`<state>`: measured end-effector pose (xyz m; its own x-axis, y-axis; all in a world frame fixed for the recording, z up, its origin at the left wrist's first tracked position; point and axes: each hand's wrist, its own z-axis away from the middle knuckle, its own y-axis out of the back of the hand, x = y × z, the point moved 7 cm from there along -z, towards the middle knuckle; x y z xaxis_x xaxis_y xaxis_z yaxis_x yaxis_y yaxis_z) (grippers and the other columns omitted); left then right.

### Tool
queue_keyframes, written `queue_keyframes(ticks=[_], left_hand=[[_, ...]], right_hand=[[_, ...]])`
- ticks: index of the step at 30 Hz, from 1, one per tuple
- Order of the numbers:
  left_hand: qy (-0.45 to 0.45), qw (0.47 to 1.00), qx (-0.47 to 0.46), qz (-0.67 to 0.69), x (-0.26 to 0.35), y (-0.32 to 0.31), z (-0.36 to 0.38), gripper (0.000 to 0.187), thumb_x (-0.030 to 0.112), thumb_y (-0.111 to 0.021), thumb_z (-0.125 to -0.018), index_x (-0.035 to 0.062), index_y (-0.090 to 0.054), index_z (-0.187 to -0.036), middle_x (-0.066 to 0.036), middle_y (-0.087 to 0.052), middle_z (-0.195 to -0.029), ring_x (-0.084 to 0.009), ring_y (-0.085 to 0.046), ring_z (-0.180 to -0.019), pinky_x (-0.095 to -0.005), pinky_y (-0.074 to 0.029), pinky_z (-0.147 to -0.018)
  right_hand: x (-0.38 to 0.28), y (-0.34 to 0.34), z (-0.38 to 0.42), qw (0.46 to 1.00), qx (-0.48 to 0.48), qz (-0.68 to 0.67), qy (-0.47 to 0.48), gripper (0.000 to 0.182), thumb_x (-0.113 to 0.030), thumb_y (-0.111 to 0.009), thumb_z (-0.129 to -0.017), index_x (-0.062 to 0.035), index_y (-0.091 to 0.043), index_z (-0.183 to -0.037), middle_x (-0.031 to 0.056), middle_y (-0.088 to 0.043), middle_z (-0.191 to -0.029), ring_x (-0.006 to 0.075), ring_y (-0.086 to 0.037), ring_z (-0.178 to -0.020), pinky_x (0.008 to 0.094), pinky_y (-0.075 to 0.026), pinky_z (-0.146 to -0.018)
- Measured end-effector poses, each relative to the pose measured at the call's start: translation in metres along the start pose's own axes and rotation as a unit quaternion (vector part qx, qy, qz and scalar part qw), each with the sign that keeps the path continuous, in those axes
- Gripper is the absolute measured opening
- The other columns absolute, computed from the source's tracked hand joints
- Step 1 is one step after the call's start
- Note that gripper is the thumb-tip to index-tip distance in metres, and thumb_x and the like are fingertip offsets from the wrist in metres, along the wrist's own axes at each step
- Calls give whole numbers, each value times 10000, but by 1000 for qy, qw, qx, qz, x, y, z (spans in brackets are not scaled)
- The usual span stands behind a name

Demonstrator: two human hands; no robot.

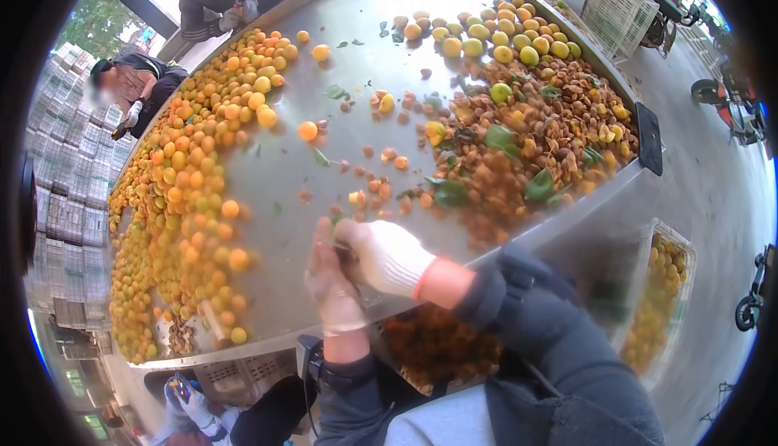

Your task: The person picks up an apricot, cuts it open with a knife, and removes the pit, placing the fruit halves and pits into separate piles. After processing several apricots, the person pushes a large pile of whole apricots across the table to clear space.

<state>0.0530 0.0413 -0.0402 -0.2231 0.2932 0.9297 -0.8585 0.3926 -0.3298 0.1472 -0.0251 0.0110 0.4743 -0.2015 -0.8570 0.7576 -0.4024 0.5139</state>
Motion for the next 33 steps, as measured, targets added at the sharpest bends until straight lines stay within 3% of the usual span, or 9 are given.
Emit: queue_keyframes(ticks=[2,4,8,11,16,23,28,30,33], left_hand=[[30,999,13,28,-2,1,-1,423,203,-515,-971,-38,-485,-1317,-79,-596,-1100,-152,-571,-991,-295,-473,-875],[162,977,27,139,-16,5,-4,462,190,-515,-962,-58,-437,-1344,-123,-590,-1137,-201,-598,-962,-328,-512,-837],[160,979,3,126,-25,17,-8,462,213,-520,-959,-25,-447,-1349,-121,-604,-1085,-214,-609,-933,-348,-528,-798],[292,923,-30,251,-55,23,-21,451,227,-529,-955,7,-461,-1343,-112,-612,-1045,-217,-612,-931,-343,-534,-790],[188,963,-28,191,-30,13,-9,446,210,-543,-950,-3,-460,-1332,-109,-605,-1083,-225,-601,-971,-345,-514,-853],[175,962,-62,200,-24,11,-7,448,257,-569,-929,22,-479,-1300,-107,-545,-1207,-237,-553,-1084,-395,-436,-977],[189,952,-97,218,-26,7,-10,439,265,-588,-918,30,-495,-1278,-95,-556,-1184,-249,-560,-1061,-414,-456,-945],[208,965,-99,123,-24,6,-7,362,291,-517,-935,31,-561,-1183,-73,-588,-1158,-212,-576,-1055,-354,-477,-913],[197,968,-95,122,-18,6,-4,368,260,-516,-940,14,-546,-1211,-77,-595,-1145,-220,-574,-1061,-344,-479,-892]], right_hand=[[-2,-7,0,995,-18,98,27,186,-144,-636,-797,-98,-596,-973,137,-647,-816,350,-645,-787,417,-511,-652],[-3,-15,0,988,-36,143,37,187,-140,-630,-786,-103,-597,-966,129,-636,-858,338,-648,-799,415,-515,-649],[-22,-19,14,965,-8,214,150,147,-133,-600,-762,-117,-599,-909,123,-573,-875,314,-644,-735,419,-515,-615],[-26,-13,10,970,-19,216,108,162,-160,-576,-776,-130,-592,-934,119,-550,-914,313,-635,-770,418,-513,-622],[-19,-10,8,969,-39,223,98,275,-120,-600,-786,-179,-578,-1053,74,-559,-978,304,-648,-790,393,-526,-622],[6,47,-9,967,183,174,19,202,-195,-650,-828,-181,-650,-1030,84,-588,-881,293,-632,-713,372,-521,-606],[-15,21,-3,982,22,163,93,284,-179,-659,-809,-186,-645,-1093,73,-599,-921,288,-637,-794,364,-525,-655],[-6,9,-1,979,-39,183,77,161,-220,-581,-853,-148,-656,-976,112,-599,-948,331,-634,-802,410,-517,-686],[-9,18,2,985,14,122,118,140,-199,-610,-835,-133,-673,-942,103,-612,-904,330,-633,-794,399,-514,-678]])
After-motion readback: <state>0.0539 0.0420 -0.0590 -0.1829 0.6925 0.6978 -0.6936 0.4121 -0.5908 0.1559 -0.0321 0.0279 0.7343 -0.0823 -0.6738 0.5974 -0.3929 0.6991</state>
